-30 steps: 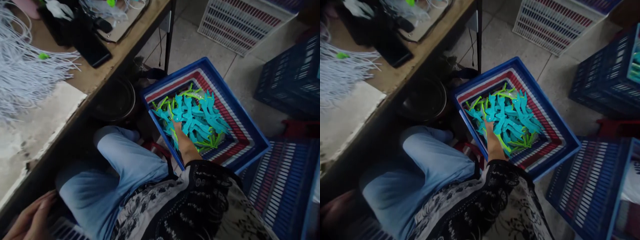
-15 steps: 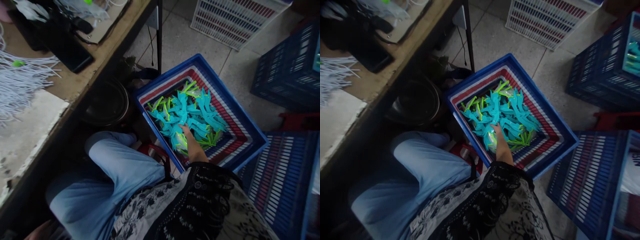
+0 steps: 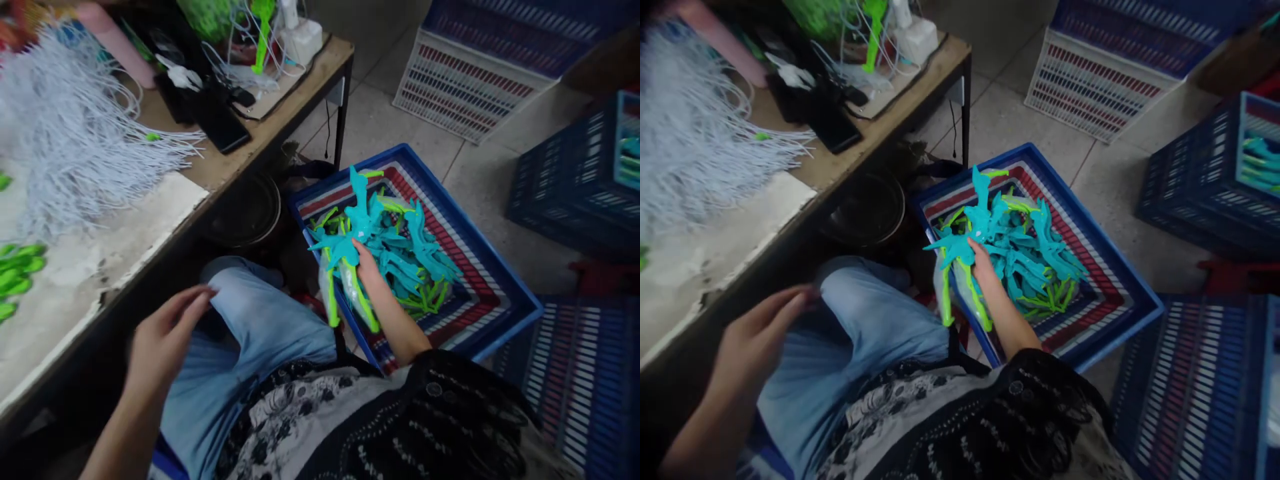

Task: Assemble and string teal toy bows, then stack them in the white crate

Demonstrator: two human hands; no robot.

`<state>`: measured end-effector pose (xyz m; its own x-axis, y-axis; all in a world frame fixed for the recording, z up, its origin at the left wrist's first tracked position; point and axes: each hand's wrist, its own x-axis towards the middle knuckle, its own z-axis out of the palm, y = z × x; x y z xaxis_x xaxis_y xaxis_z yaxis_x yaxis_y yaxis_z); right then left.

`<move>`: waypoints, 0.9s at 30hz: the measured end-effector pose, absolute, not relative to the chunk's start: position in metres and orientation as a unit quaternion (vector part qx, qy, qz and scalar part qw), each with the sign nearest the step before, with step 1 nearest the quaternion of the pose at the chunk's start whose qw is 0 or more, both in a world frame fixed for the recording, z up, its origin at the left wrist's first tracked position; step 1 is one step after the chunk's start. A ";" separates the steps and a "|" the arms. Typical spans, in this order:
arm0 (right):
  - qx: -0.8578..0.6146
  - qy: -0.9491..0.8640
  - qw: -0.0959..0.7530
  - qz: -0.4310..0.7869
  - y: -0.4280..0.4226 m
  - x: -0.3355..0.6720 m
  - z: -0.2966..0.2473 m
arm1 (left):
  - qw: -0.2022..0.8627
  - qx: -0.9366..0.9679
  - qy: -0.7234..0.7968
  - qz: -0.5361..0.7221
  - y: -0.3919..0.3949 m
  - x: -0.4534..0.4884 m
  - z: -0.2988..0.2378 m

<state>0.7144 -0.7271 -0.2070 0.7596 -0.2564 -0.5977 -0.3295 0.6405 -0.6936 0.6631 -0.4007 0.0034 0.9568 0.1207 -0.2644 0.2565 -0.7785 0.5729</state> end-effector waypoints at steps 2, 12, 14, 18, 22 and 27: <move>-0.410 0.301 0.861 -0.025 -0.689 0.704 -0.172 | 0.407 0.903 0.018 -0.138 -0.440 0.702 -0.001; -0.489 -0.052 0.871 -0.006 -0.481 0.644 -0.033 | 0.447 0.823 -0.188 -0.296 -0.428 0.746 0.077; -0.463 -0.137 0.861 0.160 -0.459 0.628 -0.029 | 0.420 0.848 -0.163 -0.279 -0.383 0.712 0.082; -0.418 -0.183 0.713 0.532 -0.441 0.588 -0.048 | 0.432 0.832 -0.089 -0.337 -0.311 0.636 0.044; -0.373 -0.142 0.673 0.623 -0.451 0.547 -0.079 | 0.472 0.817 -0.028 -0.329 -0.271 0.585 -0.028; -0.669 -0.444 0.506 0.314 -0.461 0.583 -0.072 | 0.442 0.845 0.016 -0.301 -0.244 0.567 -0.078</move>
